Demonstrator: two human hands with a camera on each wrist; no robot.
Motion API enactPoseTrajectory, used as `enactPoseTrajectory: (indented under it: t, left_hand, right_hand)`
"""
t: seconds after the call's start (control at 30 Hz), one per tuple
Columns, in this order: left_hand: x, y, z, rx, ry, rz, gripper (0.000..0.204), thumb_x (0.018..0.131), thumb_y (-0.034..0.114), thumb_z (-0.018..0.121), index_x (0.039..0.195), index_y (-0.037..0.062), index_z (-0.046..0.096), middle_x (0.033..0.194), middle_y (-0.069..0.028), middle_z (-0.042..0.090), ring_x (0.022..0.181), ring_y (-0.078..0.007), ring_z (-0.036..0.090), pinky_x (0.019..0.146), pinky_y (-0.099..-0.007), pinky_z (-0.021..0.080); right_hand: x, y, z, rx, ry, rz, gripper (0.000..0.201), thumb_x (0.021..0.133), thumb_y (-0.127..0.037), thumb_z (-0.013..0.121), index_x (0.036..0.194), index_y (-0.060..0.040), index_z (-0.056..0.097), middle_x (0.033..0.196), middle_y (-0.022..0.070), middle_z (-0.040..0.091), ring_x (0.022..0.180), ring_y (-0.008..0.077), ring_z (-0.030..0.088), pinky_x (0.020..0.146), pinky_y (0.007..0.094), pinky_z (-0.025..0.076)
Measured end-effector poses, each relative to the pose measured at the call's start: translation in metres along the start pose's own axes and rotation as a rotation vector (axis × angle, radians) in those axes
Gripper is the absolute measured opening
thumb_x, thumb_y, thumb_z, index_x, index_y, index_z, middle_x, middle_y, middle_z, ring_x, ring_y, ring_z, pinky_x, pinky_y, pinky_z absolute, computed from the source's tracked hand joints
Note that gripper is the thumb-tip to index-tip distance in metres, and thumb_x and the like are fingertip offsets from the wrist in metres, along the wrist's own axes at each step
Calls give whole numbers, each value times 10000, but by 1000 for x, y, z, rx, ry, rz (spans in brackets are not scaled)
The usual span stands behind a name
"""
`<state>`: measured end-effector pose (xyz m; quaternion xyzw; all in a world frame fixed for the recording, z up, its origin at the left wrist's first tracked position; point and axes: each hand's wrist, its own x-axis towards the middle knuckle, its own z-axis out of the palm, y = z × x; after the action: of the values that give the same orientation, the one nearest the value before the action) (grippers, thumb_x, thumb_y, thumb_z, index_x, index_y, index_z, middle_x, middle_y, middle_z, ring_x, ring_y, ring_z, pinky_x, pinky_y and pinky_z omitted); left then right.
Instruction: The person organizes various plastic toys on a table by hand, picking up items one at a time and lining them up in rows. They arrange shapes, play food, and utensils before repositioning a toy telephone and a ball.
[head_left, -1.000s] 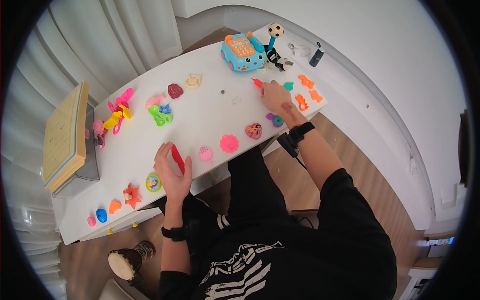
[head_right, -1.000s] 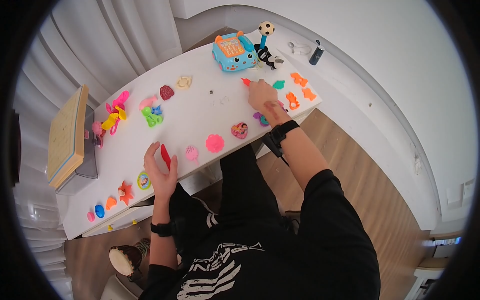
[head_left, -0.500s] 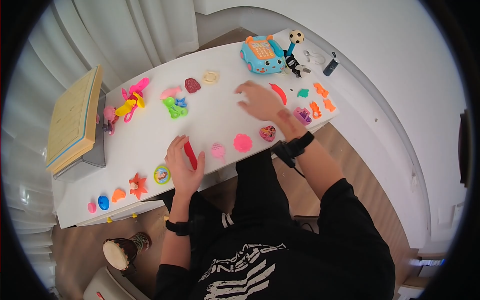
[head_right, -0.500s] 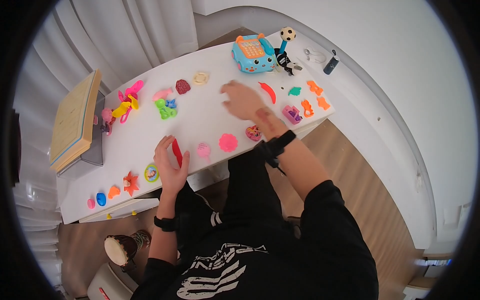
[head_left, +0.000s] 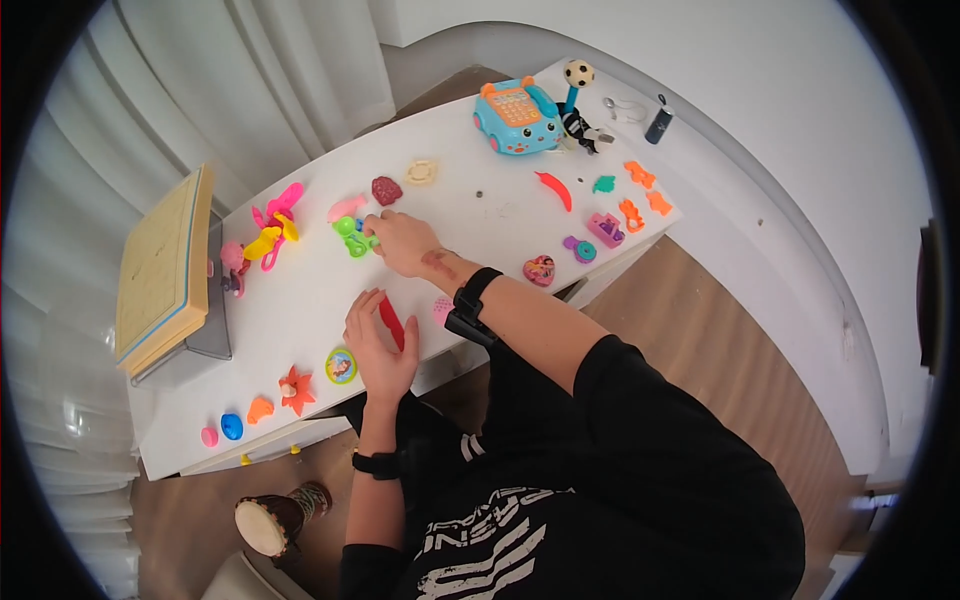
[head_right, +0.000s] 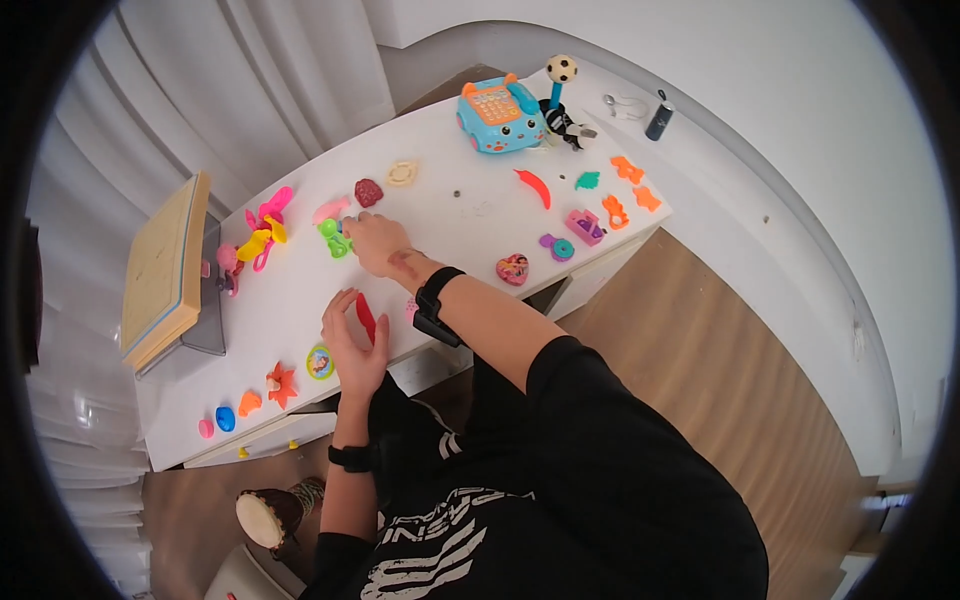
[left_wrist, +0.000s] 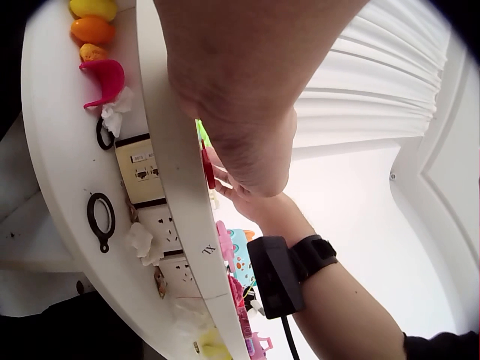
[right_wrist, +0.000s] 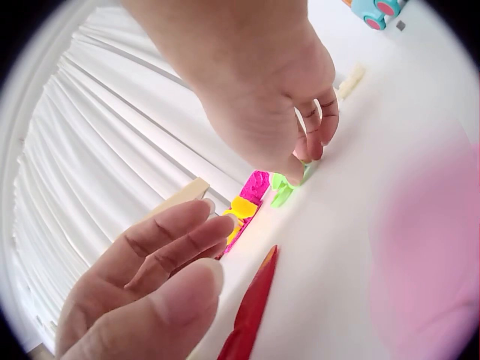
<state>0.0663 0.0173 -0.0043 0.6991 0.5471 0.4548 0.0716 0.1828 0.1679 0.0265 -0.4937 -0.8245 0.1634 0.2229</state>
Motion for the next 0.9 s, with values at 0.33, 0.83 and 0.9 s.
enactPoseTrajectory:
  t: [0.33, 0.83, 0.9]
  left_hand:
    - [-1, 2, 3, 14, 4, 31, 533, 826, 127, 773, 1309, 34, 567, 1349, -174, 596, 1338, -380, 514, 1099, -483, 367]
    - [-1, 0, 3, 42, -7, 16, 530, 824, 134, 777, 1300, 40, 563, 1345, -175, 596, 1334, -388, 511, 1099, -491, 366]
    - [-1, 0, 4, 42, -14, 23, 528, 824, 133, 778, 1298, 40, 564, 1346, -175, 595, 1335, -387, 512, 1099, -492, 367]
  right_hand:
    - [-22, 9, -28, 25, 64, 49, 297, 920, -248, 706, 1149, -77, 625, 1191, 144, 633, 1099, 351, 659, 893, 475, 546]
    - [13, -17, 13, -10, 104, 190, 326, 867, -157, 713, 1151, -18, 630, 1132, 199, 653, 1031, 376, 684, 845, 492, 574]
    - [13, -21, 13, 2, 160, 62, 316, 853, -129, 710, 1148, -29, 652, 1156, 191, 645, 1050, 358, 672, 852, 471, 572]
